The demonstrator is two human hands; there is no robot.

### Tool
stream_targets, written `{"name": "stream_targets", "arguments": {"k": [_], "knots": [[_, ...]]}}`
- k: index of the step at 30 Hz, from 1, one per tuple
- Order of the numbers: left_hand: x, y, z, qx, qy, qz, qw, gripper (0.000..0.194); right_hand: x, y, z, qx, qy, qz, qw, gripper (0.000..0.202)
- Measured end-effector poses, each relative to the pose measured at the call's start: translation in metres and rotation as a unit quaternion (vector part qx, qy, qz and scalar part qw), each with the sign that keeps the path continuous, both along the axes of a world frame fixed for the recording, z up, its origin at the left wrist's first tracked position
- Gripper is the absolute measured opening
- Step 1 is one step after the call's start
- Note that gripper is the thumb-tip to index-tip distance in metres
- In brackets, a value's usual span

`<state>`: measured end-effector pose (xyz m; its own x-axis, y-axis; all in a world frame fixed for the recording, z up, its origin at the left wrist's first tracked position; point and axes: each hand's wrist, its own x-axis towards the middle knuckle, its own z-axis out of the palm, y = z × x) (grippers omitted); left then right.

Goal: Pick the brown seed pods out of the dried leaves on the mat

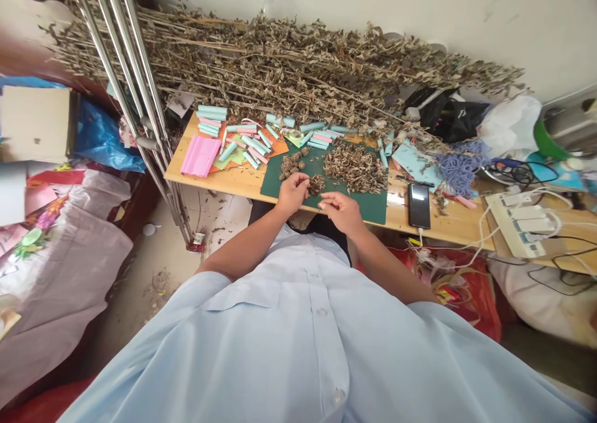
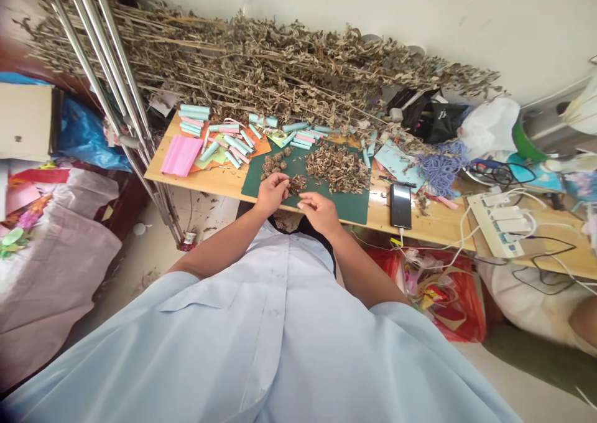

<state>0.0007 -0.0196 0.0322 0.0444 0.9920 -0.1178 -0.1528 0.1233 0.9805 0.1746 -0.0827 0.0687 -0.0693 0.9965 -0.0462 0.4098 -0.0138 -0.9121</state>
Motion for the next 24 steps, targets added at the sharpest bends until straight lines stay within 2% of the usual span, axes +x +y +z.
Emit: {"name": "stream_targets", "arguments": {"k": [3,6,14,18,24], "knots": [[-0.001,-0.001,0.0,0.004,0.019,0.002,1.0,0.009,0.005,-0.014,-0.009,0.051,-0.106,0.074,0.99,0.028],[-0.001,-0.002,0.003,0.006,0.049,-0.004,0.999,0.013,0.01,-0.02,-0.015,0.085,-0.171,0.096,0.977,0.022],[-0.001,-0.006,0.004,0.081,0.117,-0.023,0.99,0.022,0.024,-0.019,-0.018,0.113,-0.143,0.015,0.983,0.023],[-0.001,-0.007,0.001,0.109,0.117,-0.017,0.987,0.022,0.032,-0.021,-0.024,0.118,-0.12,-0.014,0.986,0.023],[-0.002,-0.008,0.0,0.079,0.126,0.021,0.989,0.02,0.047,-0.021,-0.029,0.108,-0.073,-0.068,0.989,0.024]]}}
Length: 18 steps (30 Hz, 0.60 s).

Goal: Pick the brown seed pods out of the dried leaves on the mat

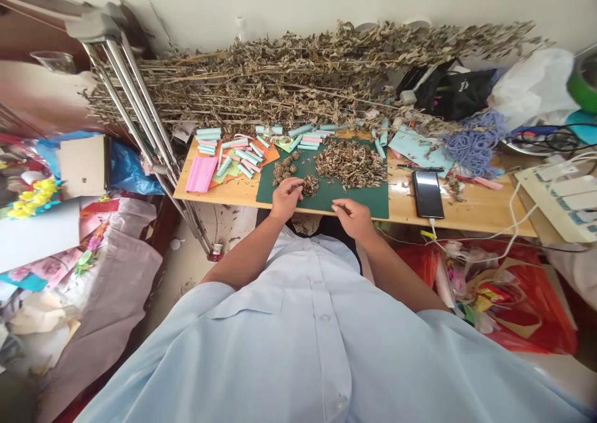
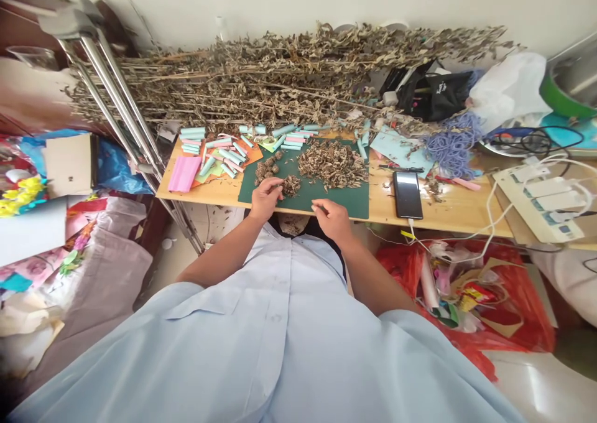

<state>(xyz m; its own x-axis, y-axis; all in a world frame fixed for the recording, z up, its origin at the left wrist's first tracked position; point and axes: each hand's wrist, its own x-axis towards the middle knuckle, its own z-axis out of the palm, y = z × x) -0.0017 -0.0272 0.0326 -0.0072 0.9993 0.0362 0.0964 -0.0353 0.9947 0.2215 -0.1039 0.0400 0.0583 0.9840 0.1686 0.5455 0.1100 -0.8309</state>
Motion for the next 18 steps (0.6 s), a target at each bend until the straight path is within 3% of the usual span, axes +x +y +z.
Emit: {"name": "stream_targets", "arguments": {"k": [5,9,18], "knots": [[0.0,0.0,-0.006,-0.05,-0.038,0.051,0.997,0.022,0.018,0.01,-0.002,0.02,0.012,-0.021,1.0,0.024],[0.001,0.0,-0.007,-0.044,-0.063,0.081,0.994,0.022,0.028,0.016,-0.008,0.028,0.026,-0.012,0.999,0.023],[0.002,-0.005,0.002,-0.058,0.009,0.144,0.988,0.021,0.034,0.014,-0.012,0.043,0.007,0.033,0.998,0.023]]}}
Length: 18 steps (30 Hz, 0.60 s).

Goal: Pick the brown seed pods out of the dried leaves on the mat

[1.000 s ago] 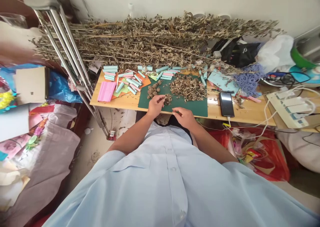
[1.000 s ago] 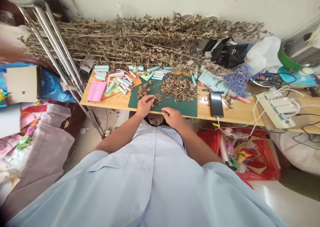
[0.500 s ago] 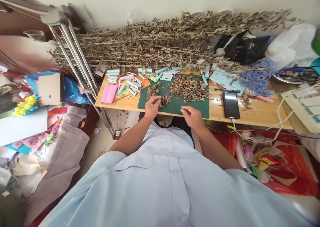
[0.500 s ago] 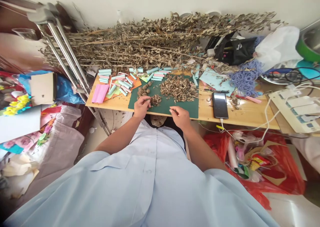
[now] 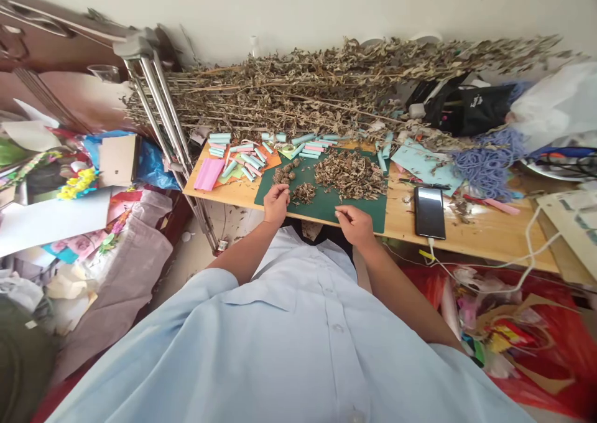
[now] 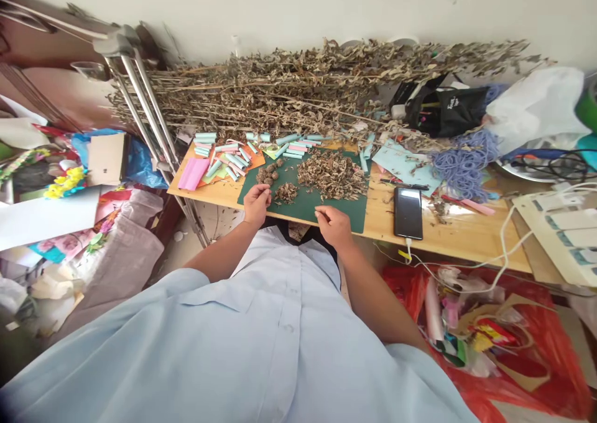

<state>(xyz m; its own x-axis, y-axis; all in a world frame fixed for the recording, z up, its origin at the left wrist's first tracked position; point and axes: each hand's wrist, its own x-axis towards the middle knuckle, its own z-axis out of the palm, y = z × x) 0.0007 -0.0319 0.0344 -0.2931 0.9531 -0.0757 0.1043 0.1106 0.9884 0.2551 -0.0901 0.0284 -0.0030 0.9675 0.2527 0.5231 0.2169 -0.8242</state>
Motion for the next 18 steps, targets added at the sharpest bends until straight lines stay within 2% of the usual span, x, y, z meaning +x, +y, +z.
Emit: {"name": "stream_targets", "arguments": {"k": [5,12,18], "knots": [[0.0,0.0,0.01,-0.013,0.12,-0.017,0.993,0.015,-0.001,0.001,-0.002,0.012,-0.01,0.015,1.0,0.022],[0.009,0.018,0.01,-0.043,0.081,-0.046,0.995,0.018,-0.001,0.004,-0.003,0.006,-0.019,0.019,1.0,0.022],[0.003,0.019,0.008,0.008,0.088,-0.044,0.995,0.018,0.0,0.004,-0.005,0.018,0.005,-0.013,1.0,0.022]]}}
